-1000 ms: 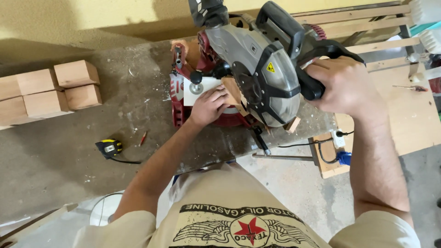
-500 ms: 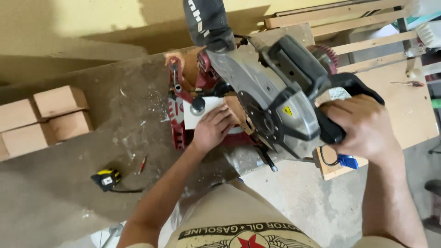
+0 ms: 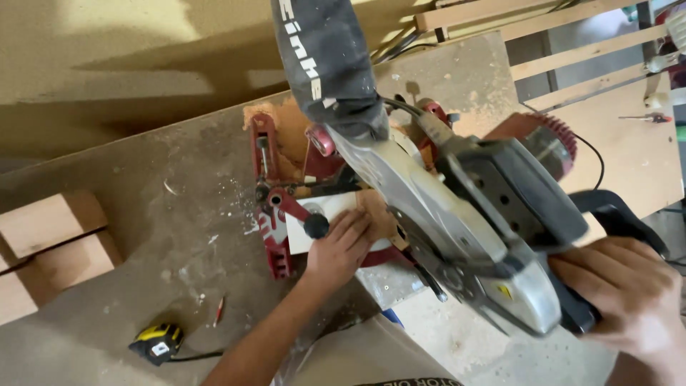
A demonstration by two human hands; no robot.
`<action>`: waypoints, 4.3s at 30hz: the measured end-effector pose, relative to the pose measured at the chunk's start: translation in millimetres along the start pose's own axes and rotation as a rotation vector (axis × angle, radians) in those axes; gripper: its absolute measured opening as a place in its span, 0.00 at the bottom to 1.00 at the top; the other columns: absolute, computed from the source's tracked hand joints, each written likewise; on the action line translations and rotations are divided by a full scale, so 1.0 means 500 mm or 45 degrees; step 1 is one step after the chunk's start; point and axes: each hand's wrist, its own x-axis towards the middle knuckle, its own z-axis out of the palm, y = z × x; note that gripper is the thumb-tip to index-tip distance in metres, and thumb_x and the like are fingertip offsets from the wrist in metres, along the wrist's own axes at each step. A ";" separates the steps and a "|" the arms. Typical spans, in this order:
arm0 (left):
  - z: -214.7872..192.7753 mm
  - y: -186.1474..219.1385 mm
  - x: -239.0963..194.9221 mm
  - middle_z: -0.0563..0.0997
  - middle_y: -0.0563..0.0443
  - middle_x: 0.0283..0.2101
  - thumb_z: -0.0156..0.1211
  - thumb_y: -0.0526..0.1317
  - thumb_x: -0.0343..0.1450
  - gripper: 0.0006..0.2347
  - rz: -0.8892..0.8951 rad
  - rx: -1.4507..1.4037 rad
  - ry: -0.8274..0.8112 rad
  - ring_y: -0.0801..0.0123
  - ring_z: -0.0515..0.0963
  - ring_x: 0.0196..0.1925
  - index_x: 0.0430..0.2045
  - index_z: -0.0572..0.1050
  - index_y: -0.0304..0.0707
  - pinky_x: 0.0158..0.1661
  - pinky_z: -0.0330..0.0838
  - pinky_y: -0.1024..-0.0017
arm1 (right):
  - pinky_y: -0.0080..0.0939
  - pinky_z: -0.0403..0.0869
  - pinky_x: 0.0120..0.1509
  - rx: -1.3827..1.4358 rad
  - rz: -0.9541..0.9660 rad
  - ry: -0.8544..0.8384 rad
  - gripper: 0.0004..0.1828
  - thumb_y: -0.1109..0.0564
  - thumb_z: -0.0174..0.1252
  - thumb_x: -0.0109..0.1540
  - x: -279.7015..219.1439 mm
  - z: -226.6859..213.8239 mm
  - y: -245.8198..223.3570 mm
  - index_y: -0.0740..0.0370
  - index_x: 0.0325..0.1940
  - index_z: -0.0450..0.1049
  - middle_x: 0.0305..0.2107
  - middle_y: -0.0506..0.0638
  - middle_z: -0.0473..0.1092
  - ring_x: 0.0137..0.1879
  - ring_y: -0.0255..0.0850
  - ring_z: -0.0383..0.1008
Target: Cutting small wooden blocks using a miter saw on a workbench
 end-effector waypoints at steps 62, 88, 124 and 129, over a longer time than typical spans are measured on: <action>0.034 -0.036 -0.021 0.80 0.61 0.56 0.66 0.52 0.68 0.17 0.239 0.485 0.138 0.66 0.81 0.53 0.50 0.80 0.53 0.52 0.76 0.65 | 0.49 0.76 0.49 -0.035 -0.236 0.342 0.19 0.42 0.70 0.49 0.006 0.009 0.024 0.53 0.36 0.76 0.29 0.48 0.75 0.39 0.49 0.81; 0.020 -0.019 -0.040 0.76 0.52 0.64 0.59 0.49 0.77 0.17 0.106 0.413 -0.065 0.56 0.76 0.61 0.56 0.77 0.41 0.61 0.70 0.59 | 0.41 0.73 0.45 -0.349 -0.214 0.188 0.16 0.47 0.65 0.55 0.034 -0.045 0.001 0.53 0.44 0.75 0.38 0.41 0.73 0.43 0.43 0.76; 0.023 -0.020 -0.043 0.76 0.53 0.64 0.58 0.49 0.77 0.15 0.145 0.407 0.004 0.53 0.78 0.58 0.53 0.79 0.42 0.58 0.73 0.60 | 0.52 0.80 0.54 -0.174 -0.373 0.441 0.23 0.56 0.77 0.59 0.080 -0.083 0.014 0.69 0.54 0.81 0.45 0.58 0.79 0.49 0.51 0.81; 0.006 0.010 -0.039 0.75 0.46 0.62 0.67 0.45 0.74 0.14 0.130 0.380 0.083 0.50 0.76 0.60 0.49 0.77 0.38 0.56 0.75 0.53 | 0.50 0.64 0.48 -0.358 -0.314 0.669 0.24 0.58 0.78 0.65 0.142 -0.131 0.013 0.65 0.57 0.72 0.51 0.59 0.72 0.54 0.56 0.70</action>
